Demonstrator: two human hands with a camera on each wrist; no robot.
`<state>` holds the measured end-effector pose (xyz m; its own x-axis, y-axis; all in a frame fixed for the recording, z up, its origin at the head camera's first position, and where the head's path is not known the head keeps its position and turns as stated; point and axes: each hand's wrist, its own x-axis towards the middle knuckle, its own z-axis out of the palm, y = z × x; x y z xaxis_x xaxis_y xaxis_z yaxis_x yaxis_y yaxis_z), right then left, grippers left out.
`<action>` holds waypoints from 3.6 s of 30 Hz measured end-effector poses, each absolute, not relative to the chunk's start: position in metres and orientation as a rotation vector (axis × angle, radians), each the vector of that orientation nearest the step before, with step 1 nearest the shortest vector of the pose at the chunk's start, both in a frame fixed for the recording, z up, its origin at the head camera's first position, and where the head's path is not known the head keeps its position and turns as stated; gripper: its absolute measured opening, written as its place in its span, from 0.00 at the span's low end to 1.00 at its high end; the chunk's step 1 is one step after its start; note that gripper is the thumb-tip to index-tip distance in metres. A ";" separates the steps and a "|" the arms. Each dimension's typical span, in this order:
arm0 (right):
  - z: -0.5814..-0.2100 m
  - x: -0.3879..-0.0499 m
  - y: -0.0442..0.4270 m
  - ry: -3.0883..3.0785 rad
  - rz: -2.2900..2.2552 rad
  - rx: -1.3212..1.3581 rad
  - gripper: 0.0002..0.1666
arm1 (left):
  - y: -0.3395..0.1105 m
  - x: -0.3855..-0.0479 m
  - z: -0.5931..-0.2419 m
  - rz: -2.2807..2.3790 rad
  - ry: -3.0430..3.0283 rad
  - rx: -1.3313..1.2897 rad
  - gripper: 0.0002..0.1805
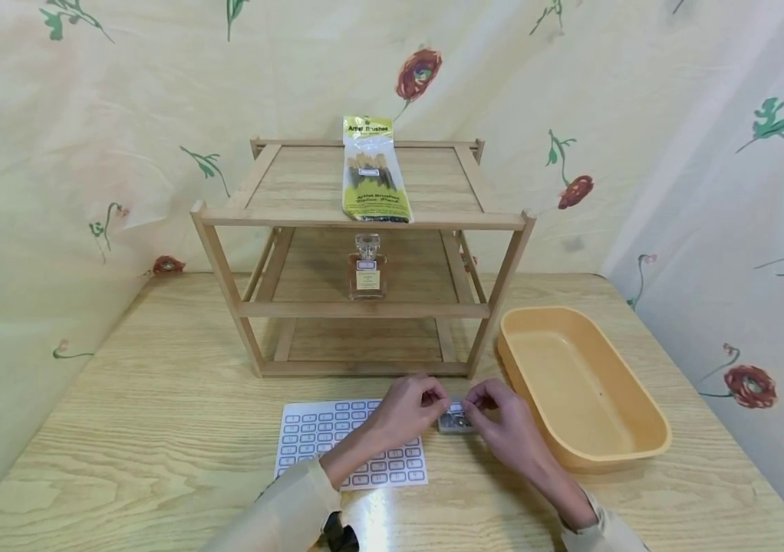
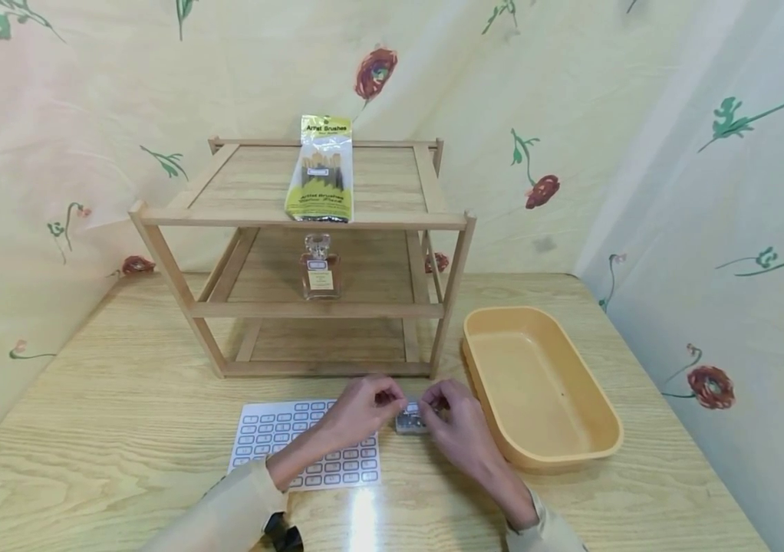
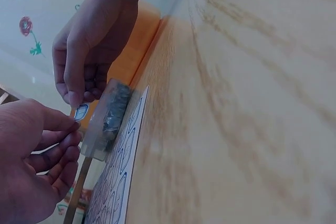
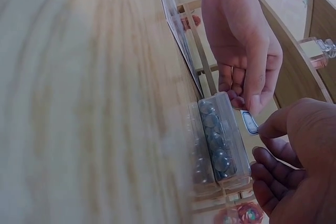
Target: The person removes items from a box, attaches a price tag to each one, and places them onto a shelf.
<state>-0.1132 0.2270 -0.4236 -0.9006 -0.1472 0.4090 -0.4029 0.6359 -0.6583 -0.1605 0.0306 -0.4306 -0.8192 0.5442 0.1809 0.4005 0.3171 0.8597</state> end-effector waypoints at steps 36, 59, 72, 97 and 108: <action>-0.423 -0.110 0.229 -2.577 1.045 0.421 0.15 | 0.036 -0.157 -0.430 1.417 2.486 0.888 0.03; -0.425 -0.110 0.231 -2.609 0.990 0.448 0.15 | 0.038 -0.158 -0.430 1.369 2.548 0.918 0.03; -0.424 -0.109 0.231 -2.628 0.988 0.426 0.14 | 0.038 -0.157 -0.429 1.363 2.569 0.878 0.04; -0.424 -0.103 0.241 -2.691 0.945 0.546 0.40 | 0.021 -0.154 -0.426 1.222 2.562 0.879 0.25; -0.427 -0.104 0.243 -2.783 0.981 0.627 0.42 | 0.017 -0.155 -0.432 1.166 2.560 0.953 0.35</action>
